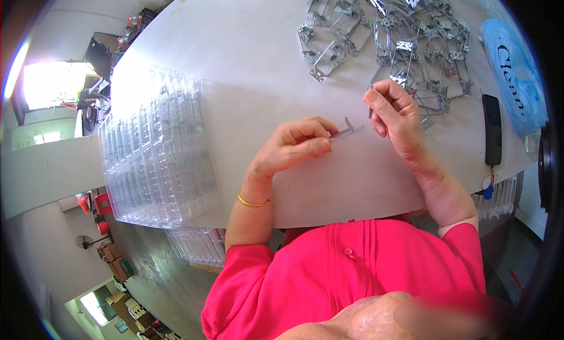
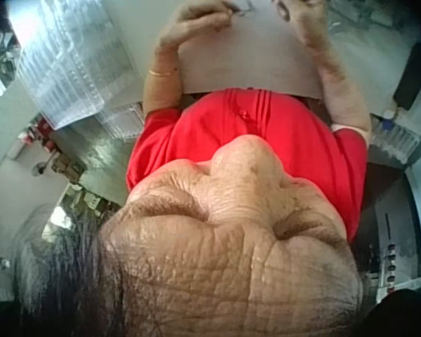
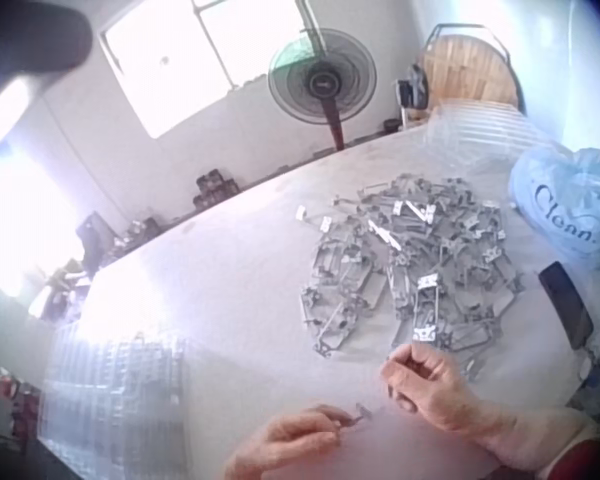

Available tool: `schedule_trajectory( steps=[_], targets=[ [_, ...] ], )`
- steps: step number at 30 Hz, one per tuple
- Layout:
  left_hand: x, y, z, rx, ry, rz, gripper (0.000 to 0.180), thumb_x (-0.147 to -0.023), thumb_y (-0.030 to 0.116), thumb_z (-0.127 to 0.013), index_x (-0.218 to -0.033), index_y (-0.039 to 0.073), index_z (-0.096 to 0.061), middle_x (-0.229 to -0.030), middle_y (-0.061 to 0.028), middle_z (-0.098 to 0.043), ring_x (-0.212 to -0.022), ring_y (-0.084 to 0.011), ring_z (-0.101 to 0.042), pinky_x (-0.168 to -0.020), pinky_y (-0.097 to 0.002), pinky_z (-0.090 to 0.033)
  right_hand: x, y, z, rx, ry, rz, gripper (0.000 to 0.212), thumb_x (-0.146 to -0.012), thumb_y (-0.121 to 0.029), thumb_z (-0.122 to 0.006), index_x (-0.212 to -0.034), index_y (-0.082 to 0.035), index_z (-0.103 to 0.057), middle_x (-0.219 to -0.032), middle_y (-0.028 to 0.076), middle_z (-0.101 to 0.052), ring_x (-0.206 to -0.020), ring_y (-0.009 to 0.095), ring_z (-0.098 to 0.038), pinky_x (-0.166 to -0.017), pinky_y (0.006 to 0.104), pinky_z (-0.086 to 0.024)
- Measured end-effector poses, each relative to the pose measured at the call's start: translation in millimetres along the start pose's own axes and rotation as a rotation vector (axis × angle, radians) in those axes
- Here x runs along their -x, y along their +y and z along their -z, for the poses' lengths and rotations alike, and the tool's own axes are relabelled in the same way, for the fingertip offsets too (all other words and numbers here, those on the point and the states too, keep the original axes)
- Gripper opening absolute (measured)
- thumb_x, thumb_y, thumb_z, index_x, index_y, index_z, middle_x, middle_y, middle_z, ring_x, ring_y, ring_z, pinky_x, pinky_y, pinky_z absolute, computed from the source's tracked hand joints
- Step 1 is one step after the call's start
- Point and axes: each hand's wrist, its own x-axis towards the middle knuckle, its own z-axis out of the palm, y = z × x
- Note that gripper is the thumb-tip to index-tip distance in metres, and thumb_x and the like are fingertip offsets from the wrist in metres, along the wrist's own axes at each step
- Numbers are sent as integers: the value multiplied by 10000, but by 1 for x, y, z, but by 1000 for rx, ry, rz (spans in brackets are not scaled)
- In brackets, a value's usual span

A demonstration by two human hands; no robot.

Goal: Manually assembling small metal bracket components using a pin tool and placing them into plastic blister packs.

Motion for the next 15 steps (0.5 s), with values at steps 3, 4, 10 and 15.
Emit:
schedule_trajectory(
  steps=[3,4,10,15],
  targets=[
    [-4,-1,2,358,24,-1,246,-1013,214,-639,-935,-17,-671,-1132,-193,-698,-789,-174,-655,-712,-296,-540,1,1,-1,-70,22,83,119,-1023,-195,-653,-1028,-84,-608,-817,-9,-643,-619,34,-551,-547,189,-428],
    [-4,-2,2,357,20,-4,246,-1013,214,-639,-935,-17,-671,-1132,-193,-698,-789,-174,-655,-712,-296,-540,1,2,-4,-52,33,147,100,-1026,-158,-637,-1048,-73,-589,-867,34,-669,-647,55,-584,-558,207,-460],
    [-3,-4,5,496,92,25,246,-1032,225,-603,-923,8,-644,-1129,-263,-685,-856,-219,-726,-713,-340,-611,6,11,-9,62,-17,324,96,-1019,-62,-619,-1082,-41,-549,-978,109,-708,-742,84,-658,-641,232,-548],
    [-3,-7,6,470,56,1,241,-1039,217,-562,-949,1,-619,-1183,-311,-632,-907,-293,-733,-732,-390,-617,7,14,-10,144,15,357,82,-1020,-38,-609,-1074,-32,-547,-969,90,-703,-759,79,-661,-656,222,-552]
  ],
)
